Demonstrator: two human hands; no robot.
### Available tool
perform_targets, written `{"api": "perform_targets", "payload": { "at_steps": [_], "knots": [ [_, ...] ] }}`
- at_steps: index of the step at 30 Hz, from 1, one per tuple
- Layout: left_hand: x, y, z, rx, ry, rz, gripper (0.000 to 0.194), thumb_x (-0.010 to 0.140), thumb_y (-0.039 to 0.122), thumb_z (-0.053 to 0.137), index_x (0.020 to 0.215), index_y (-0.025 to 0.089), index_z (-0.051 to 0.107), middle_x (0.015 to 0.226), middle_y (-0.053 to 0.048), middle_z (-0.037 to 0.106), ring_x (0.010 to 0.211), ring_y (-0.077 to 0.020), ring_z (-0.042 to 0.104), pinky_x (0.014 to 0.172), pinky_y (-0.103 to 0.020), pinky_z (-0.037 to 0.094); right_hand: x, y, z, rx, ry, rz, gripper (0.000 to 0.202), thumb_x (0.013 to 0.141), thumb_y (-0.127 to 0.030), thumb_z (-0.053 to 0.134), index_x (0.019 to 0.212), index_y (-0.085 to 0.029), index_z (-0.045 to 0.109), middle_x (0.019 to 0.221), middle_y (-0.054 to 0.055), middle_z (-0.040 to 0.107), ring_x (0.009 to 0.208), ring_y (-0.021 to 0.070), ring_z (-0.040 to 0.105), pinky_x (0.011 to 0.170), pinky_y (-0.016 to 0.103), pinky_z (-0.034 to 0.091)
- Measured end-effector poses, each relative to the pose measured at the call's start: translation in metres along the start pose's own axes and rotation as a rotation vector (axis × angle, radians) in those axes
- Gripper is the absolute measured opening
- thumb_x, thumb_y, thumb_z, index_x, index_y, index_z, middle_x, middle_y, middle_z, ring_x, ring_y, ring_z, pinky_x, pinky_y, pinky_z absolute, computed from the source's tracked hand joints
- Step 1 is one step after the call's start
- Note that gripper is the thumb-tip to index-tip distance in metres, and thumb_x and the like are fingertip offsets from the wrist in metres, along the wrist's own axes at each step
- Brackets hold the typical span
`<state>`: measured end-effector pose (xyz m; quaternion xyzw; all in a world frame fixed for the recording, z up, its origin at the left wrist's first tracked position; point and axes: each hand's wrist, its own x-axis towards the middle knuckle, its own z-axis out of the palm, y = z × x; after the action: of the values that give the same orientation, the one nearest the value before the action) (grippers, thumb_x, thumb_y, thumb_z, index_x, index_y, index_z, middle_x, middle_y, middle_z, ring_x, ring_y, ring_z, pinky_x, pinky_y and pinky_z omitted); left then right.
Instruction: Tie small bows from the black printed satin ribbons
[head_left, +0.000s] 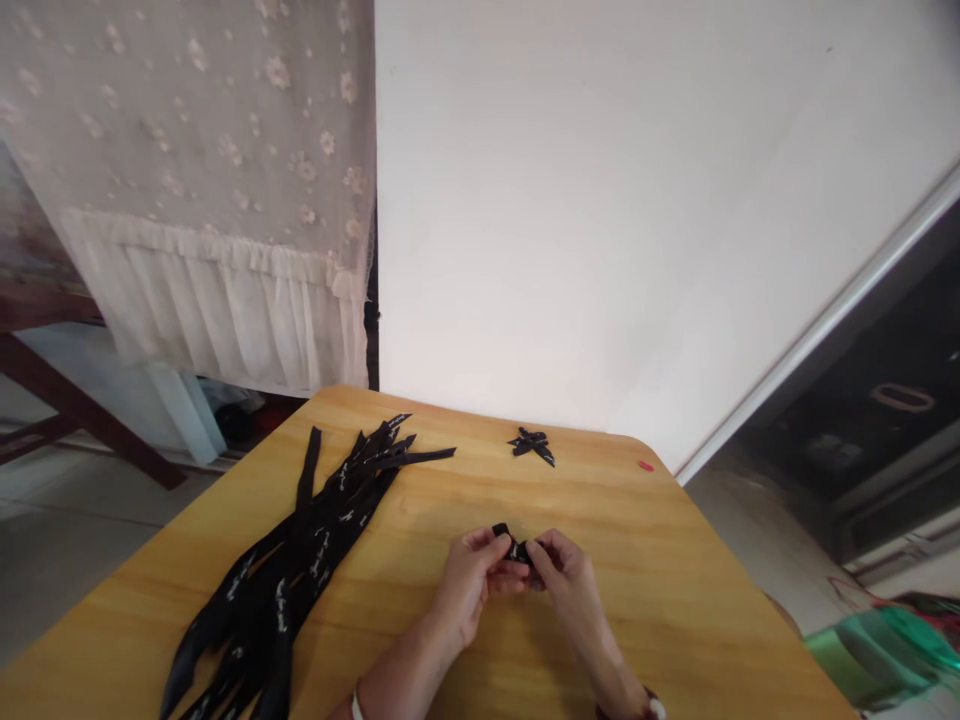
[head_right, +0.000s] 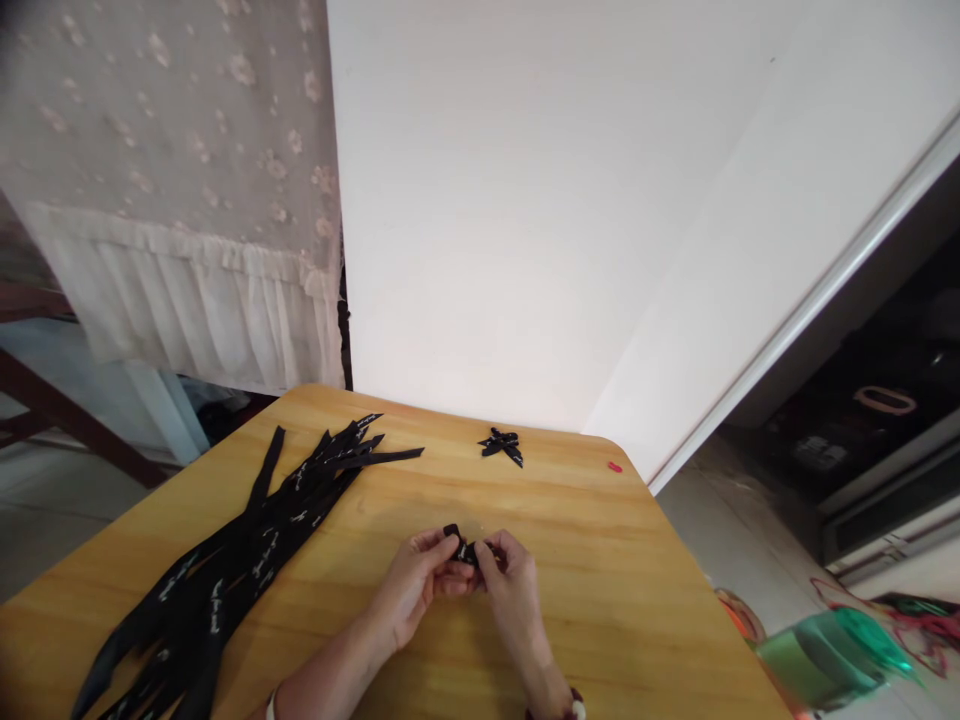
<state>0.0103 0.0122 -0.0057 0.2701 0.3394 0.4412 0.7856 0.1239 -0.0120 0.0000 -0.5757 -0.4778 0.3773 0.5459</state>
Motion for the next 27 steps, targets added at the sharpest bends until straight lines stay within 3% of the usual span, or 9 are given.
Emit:
{"api": "perform_targets", "payload": {
  "at_steps": [7, 11, 15, 19, 23, 27],
  "knots": [
    [-0.001, 0.001, -0.001, 0.1, 0.025, -0.004, 0.017, 0.058, 0.021, 0.064, 0.068, 0.011, 0.055, 0.056, -0.003, 0.061, 0.041, -0.0113, 0.056, 0.033, -0.018, 0.041, -0.001, 0.001, -0.004, -0.12, -0.028, 0.002, 0.03, 0.072, -0.044, 0.049, 0.058, -0.018, 0.046, 0.046, -0.005, 0.045, 0.033, 0.0073, 0.04, 0.034, 0.019, 0.028],
    [-0.002, 0.002, -0.001, 0.165, -0.018, -0.051, 0.02, 0.058, 0.025, 0.062, 0.071, 0.011, 0.054, 0.065, -0.006, 0.064, 0.043, -0.0144, 0.059, 0.031, -0.018, 0.039, -0.001, -0.006, -0.01, -0.296, 0.09, -0.091, 0.031, 0.074, -0.044, 0.045, 0.058, -0.017, 0.05, 0.051, -0.003, 0.05, 0.048, 0.0114, 0.048, 0.045, 0.019, 0.034],
    [-0.005, 0.001, 0.002, 0.288, -0.1, -0.089, 0.021, 0.058, 0.026, 0.06, 0.071, 0.009, 0.058, 0.061, -0.008, 0.064, 0.045, -0.0162, 0.06, 0.032, -0.018, 0.039, -0.003, -0.01, -0.008, -0.282, -0.011, -0.095, 0.031, 0.075, -0.043, 0.043, 0.063, -0.016, 0.054, 0.06, 0.001, 0.057, 0.057, 0.0138, 0.053, 0.048, 0.019, 0.036],
    [-0.007, 0.002, 0.004, 0.381, -0.145, -0.078, 0.028, 0.06, 0.029, 0.057, 0.079, 0.009, 0.063, 0.056, -0.007, 0.064, 0.044, -0.0156, 0.059, 0.033, -0.019, 0.04, -0.005, -0.011, -0.001, -0.296, -0.103, -0.136, 0.02, 0.073, -0.033, 0.049, 0.064, -0.016, 0.054, 0.06, 0.001, 0.058, 0.059, 0.0141, 0.054, 0.05, 0.019, 0.039],
    [-0.006, 0.001, 0.004, 0.416, -0.148, -0.066, 0.025, 0.062, 0.028, 0.054, 0.078, 0.011, 0.063, 0.053, -0.005, 0.063, 0.045, -0.0157, 0.06, 0.033, -0.018, 0.04, -0.005, -0.007, 0.002, -0.325, -0.094, -0.148, 0.011, 0.07, -0.024, 0.051, 0.062, -0.017, 0.054, 0.058, 0.001, 0.058, 0.056, 0.0139, 0.055, 0.049, 0.02, 0.041],
    [-0.005, -0.001, 0.006, 0.447, -0.127, -0.076, 0.015, 0.059, 0.023, 0.052, 0.063, 0.011, 0.061, 0.046, -0.003, 0.06, 0.04, -0.0156, 0.058, 0.03, -0.018, 0.039, -0.005, -0.002, 0.002, -0.342, -0.058, -0.17, 0.011, 0.07, -0.023, 0.049, 0.061, -0.018, 0.052, 0.056, -0.001, 0.056, 0.051, 0.0118, 0.052, 0.045, 0.018, 0.038]
  ]
}}
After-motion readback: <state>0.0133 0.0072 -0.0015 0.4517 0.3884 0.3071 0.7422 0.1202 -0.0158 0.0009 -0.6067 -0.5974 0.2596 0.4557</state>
